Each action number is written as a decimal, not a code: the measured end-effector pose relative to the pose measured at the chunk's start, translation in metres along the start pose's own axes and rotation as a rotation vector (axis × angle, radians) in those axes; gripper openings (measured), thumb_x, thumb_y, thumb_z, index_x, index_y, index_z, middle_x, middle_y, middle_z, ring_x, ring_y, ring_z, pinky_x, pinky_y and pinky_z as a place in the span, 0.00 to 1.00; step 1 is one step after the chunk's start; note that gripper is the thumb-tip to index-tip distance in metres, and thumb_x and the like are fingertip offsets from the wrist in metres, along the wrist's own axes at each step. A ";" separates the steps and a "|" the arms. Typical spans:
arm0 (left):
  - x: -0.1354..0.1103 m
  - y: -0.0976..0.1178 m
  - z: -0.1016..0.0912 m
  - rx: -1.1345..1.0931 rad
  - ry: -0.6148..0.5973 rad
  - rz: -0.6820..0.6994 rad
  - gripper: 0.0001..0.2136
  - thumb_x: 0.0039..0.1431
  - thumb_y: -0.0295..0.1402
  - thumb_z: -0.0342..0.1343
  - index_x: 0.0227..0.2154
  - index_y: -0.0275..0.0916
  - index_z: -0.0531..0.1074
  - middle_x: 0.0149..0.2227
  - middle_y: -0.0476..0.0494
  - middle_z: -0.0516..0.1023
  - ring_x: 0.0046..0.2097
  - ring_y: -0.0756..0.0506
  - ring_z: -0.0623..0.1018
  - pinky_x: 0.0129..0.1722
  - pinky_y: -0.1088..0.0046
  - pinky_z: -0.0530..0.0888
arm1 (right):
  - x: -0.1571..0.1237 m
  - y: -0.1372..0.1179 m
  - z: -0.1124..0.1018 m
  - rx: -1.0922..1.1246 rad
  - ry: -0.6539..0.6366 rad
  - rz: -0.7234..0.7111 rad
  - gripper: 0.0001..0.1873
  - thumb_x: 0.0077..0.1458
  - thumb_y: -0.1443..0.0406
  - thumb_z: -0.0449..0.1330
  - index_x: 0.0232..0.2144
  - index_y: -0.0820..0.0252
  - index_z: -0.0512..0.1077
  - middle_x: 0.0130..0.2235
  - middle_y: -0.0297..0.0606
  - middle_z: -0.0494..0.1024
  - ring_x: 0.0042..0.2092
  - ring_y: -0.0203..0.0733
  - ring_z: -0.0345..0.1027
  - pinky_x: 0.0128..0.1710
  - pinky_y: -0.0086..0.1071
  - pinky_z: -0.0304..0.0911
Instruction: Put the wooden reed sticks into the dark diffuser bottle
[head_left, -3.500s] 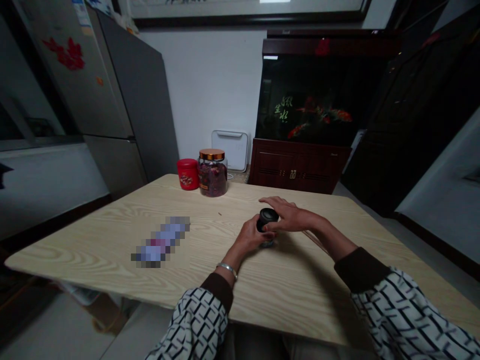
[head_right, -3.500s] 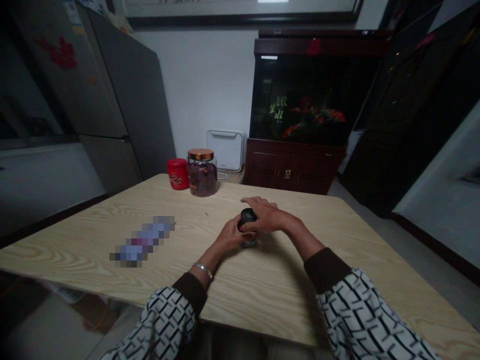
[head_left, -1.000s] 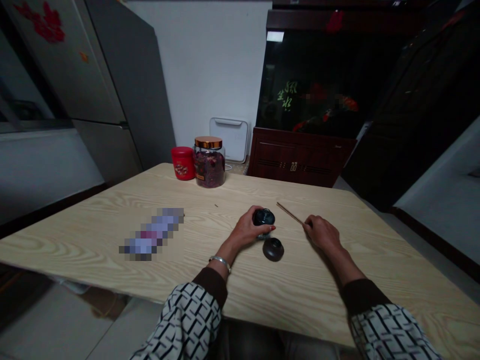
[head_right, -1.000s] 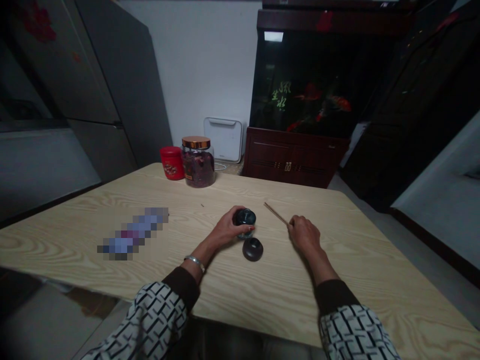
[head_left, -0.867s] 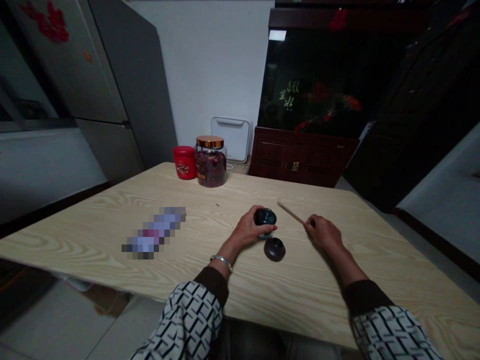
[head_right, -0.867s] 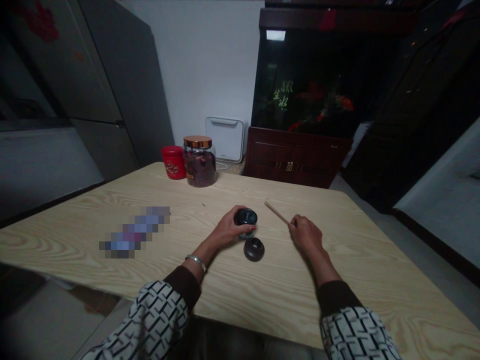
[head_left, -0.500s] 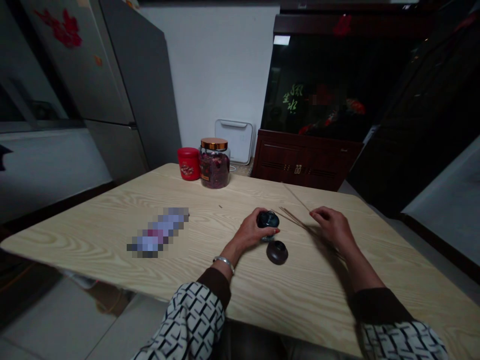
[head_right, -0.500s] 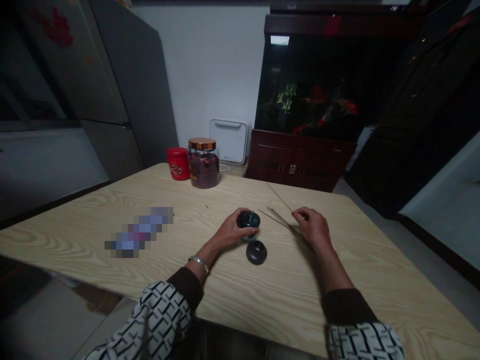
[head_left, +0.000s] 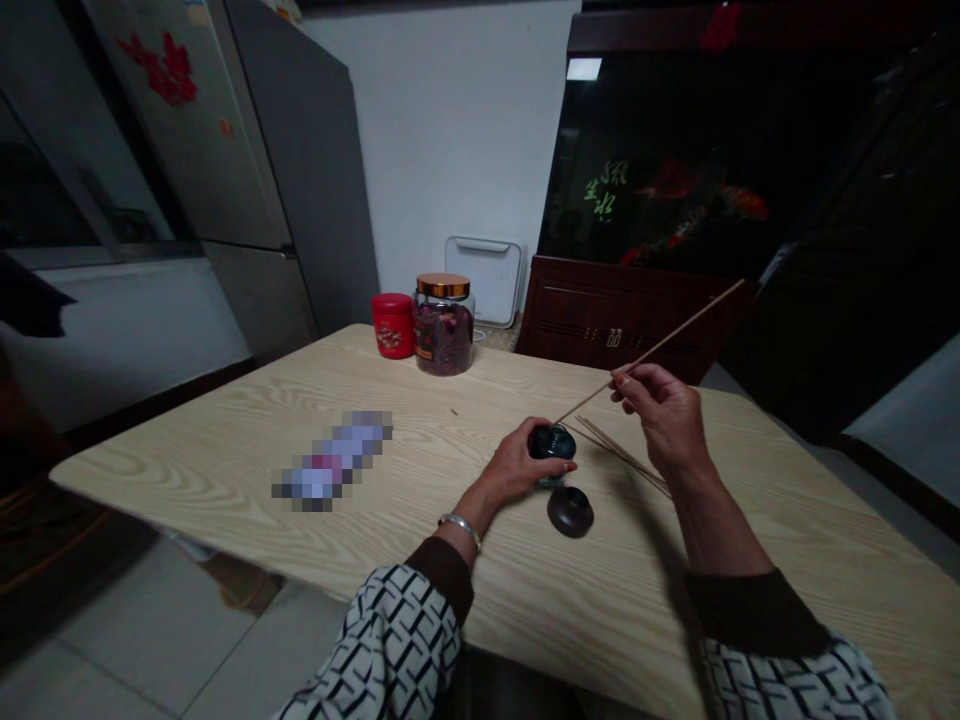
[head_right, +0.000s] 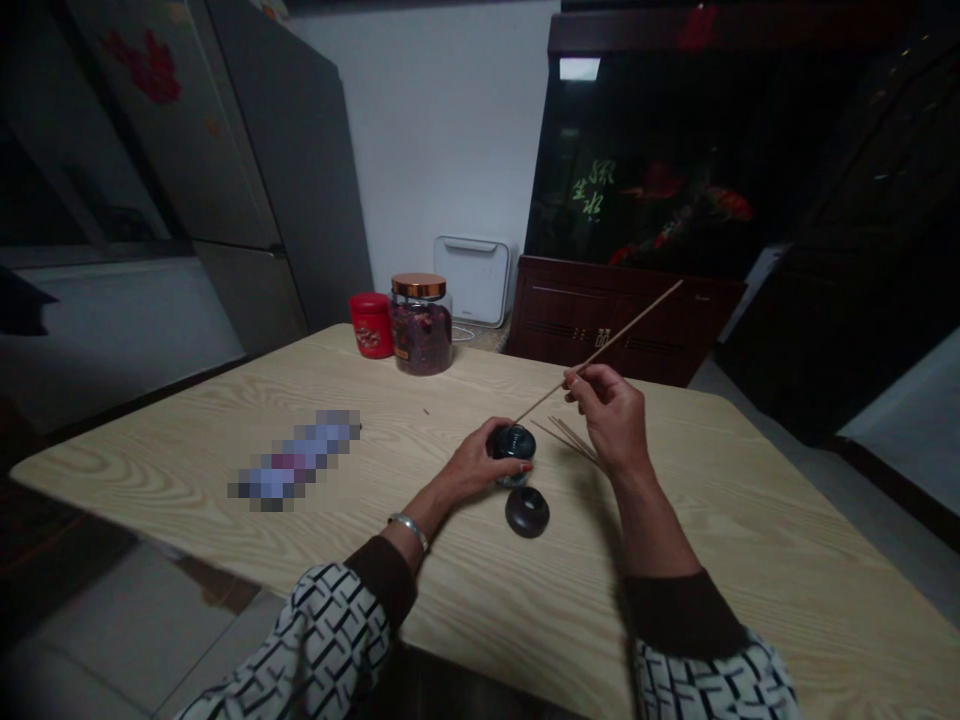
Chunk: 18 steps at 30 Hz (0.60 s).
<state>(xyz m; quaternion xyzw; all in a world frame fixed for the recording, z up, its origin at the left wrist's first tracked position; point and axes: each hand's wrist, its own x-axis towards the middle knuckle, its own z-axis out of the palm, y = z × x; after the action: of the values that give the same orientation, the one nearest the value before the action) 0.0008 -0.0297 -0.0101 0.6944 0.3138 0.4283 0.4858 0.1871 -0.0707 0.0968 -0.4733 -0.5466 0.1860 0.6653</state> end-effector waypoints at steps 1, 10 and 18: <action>0.000 -0.001 0.000 -0.007 -0.001 0.002 0.33 0.41 0.43 0.72 0.50 0.39 0.69 0.44 0.41 0.77 0.46 0.43 0.75 0.48 0.66 0.72 | -0.001 0.001 -0.001 -0.006 0.009 -0.013 0.09 0.51 0.60 0.67 0.31 0.59 0.76 0.30 0.33 0.75 0.29 0.33 0.67 0.26 0.28 0.58; 0.002 -0.002 0.001 -0.021 -0.006 0.022 0.32 0.41 0.42 0.72 0.50 0.40 0.70 0.47 0.41 0.76 0.49 0.42 0.75 0.51 0.65 0.71 | -0.003 0.007 0.000 -0.095 -0.043 -0.061 0.08 0.54 0.60 0.65 0.31 0.59 0.74 0.30 0.33 0.74 0.30 0.35 0.66 0.29 0.30 0.60; 0.003 0.000 -0.001 0.033 -0.011 0.039 0.32 0.43 0.43 0.71 0.51 0.39 0.70 0.47 0.40 0.76 0.49 0.41 0.75 0.51 0.63 0.71 | -0.019 0.031 0.022 -0.231 -0.328 -0.027 0.11 0.56 0.57 0.62 0.31 0.60 0.74 0.31 0.35 0.75 0.33 0.38 0.67 0.36 0.33 0.62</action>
<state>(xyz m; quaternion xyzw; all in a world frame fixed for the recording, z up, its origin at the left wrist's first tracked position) 0.0012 -0.0270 -0.0094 0.7106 0.3047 0.4285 0.4675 0.1691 -0.0612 0.0598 -0.5024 -0.6716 0.1877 0.5111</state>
